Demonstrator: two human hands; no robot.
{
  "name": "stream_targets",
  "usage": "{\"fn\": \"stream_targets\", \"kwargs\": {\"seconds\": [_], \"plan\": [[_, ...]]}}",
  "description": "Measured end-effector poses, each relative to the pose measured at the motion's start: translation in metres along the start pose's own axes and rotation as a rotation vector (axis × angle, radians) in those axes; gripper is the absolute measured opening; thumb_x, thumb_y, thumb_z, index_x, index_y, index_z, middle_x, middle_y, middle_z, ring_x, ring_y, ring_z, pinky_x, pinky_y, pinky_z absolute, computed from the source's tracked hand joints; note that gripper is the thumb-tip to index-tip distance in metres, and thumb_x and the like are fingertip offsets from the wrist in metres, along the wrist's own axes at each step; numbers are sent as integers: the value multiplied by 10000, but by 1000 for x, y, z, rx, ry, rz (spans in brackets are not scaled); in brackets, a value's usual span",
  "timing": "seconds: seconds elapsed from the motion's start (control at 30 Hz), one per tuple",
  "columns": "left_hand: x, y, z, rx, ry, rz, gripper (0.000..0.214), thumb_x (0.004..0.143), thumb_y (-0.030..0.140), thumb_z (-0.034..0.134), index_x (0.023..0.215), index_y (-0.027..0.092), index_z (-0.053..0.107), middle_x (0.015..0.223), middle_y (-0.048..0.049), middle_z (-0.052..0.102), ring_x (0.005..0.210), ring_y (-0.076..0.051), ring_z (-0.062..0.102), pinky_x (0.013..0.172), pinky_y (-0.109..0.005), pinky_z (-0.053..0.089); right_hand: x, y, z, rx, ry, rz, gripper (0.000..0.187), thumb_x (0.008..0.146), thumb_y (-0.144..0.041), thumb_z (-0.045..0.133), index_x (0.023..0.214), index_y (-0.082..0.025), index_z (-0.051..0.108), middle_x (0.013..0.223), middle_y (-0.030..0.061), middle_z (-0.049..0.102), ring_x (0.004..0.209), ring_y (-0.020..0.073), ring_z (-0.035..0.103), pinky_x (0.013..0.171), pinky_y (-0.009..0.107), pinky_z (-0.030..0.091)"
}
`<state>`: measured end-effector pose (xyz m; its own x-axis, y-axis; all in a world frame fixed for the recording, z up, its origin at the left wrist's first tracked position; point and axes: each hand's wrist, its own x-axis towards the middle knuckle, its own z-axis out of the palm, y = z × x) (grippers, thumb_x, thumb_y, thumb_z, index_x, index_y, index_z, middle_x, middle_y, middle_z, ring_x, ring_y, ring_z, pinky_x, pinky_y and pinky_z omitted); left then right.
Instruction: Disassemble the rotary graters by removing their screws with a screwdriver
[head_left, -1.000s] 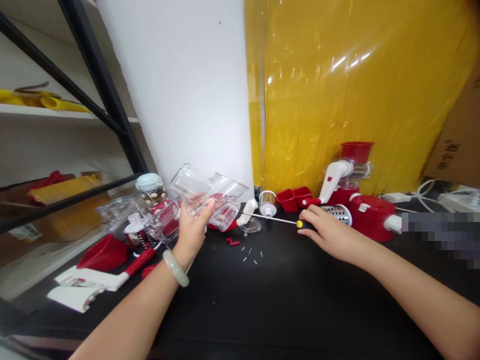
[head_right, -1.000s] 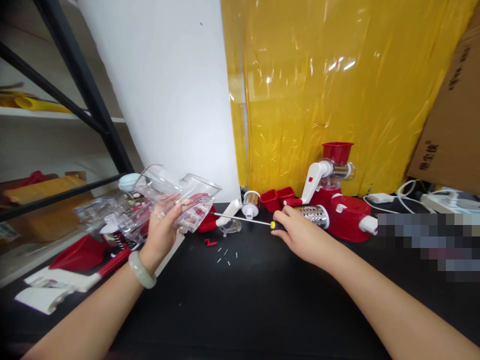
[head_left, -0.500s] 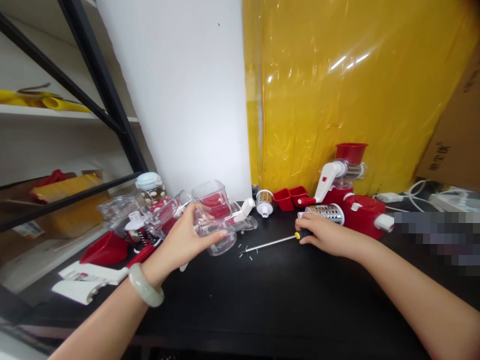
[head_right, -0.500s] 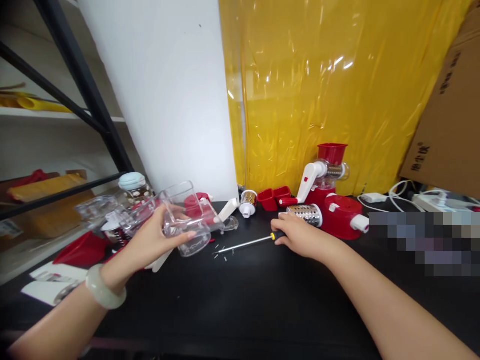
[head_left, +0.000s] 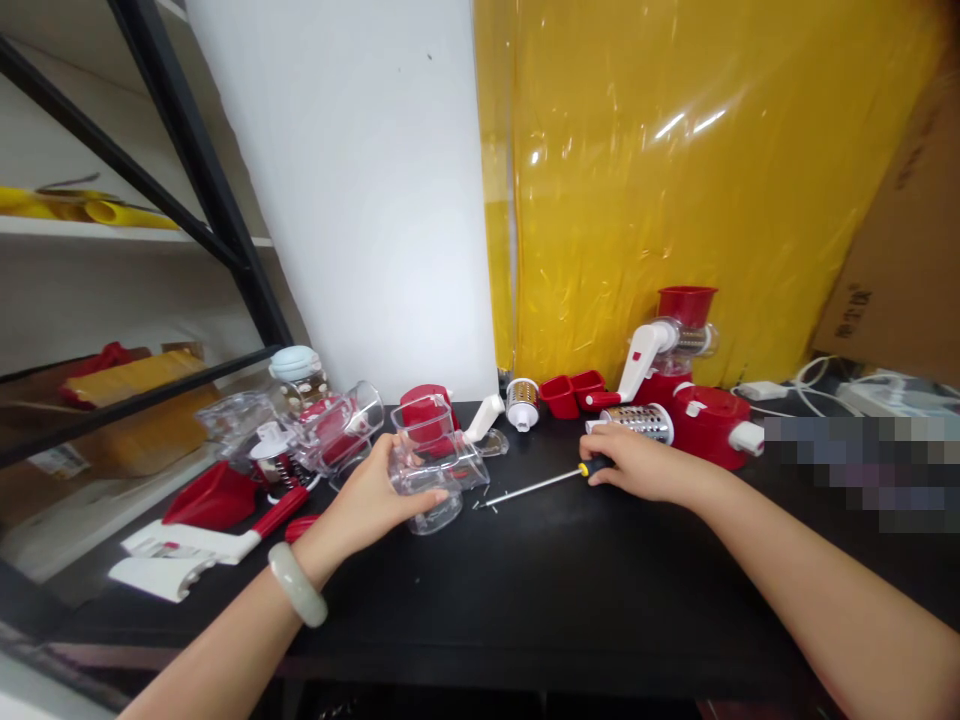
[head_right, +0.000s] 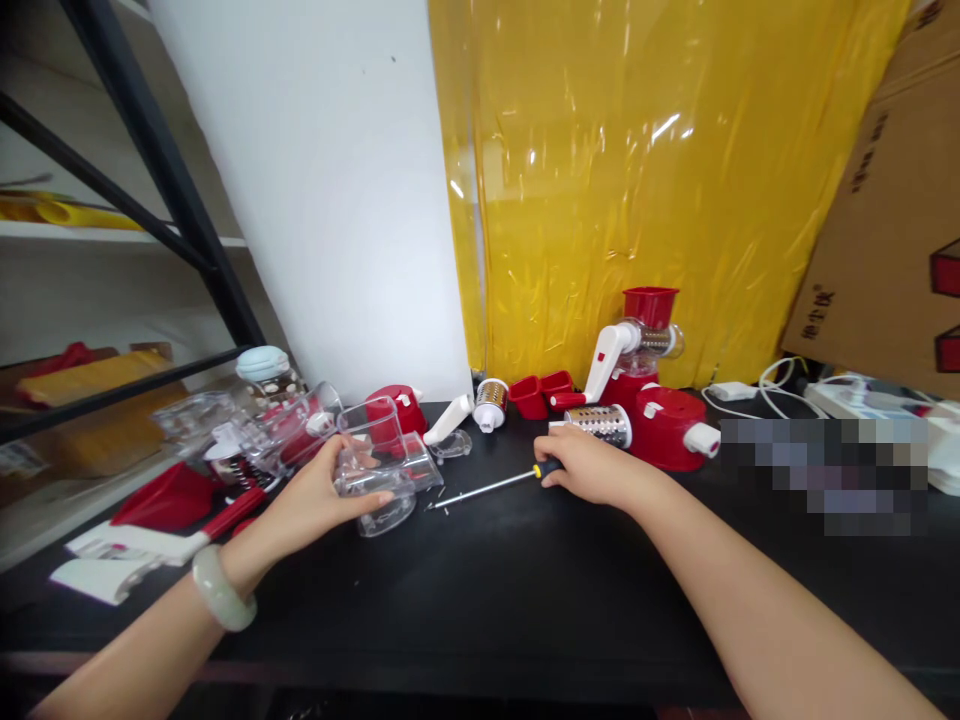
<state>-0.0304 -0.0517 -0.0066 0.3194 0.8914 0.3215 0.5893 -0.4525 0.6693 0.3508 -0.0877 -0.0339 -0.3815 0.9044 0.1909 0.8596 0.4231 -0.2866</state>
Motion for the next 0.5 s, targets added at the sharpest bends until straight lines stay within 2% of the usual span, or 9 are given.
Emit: {"fn": "stream_targets", "kwargs": {"seconds": [0.13,0.27,0.43,0.5], "plan": [[1,4,2,57,-37,16,605,633,546,821,1029,219,501,1060,-81,692,995,-309,696,893,-458,531,1,-1,2,9,-13,-4,117,814,-241,715,890,-221,628,929,50,615,912,233,594,825,360,449],[2,4,7,79,-16,24,668,634,557,823,1107,211,501,1125,-102,672,1080,-328,669,961,-489,503,1,-2,4,19,-25,-6,124,814,-254,720,904,-222,641,927,50,618,903,231,598,819,357,450],[-1,-6,9,-82,-10,-33,906,550,482,899,1268,217,415,1271,-159,608,1140,-352,641,977,-540,506,2,-1,6,35,-38,-6,143,799,-246,735,917,-224,656,932,49,630,900,233,609,818,356,457],[-4,-10,8,-173,71,-64,859,583,490,880,1250,217,412,1329,-179,558,1226,-362,588,971,-540,518,2,-1,8,46,-48,-4,150,796,-248,740,920,-222,660,933,47,633,888,229,616,806,350,461]]}}
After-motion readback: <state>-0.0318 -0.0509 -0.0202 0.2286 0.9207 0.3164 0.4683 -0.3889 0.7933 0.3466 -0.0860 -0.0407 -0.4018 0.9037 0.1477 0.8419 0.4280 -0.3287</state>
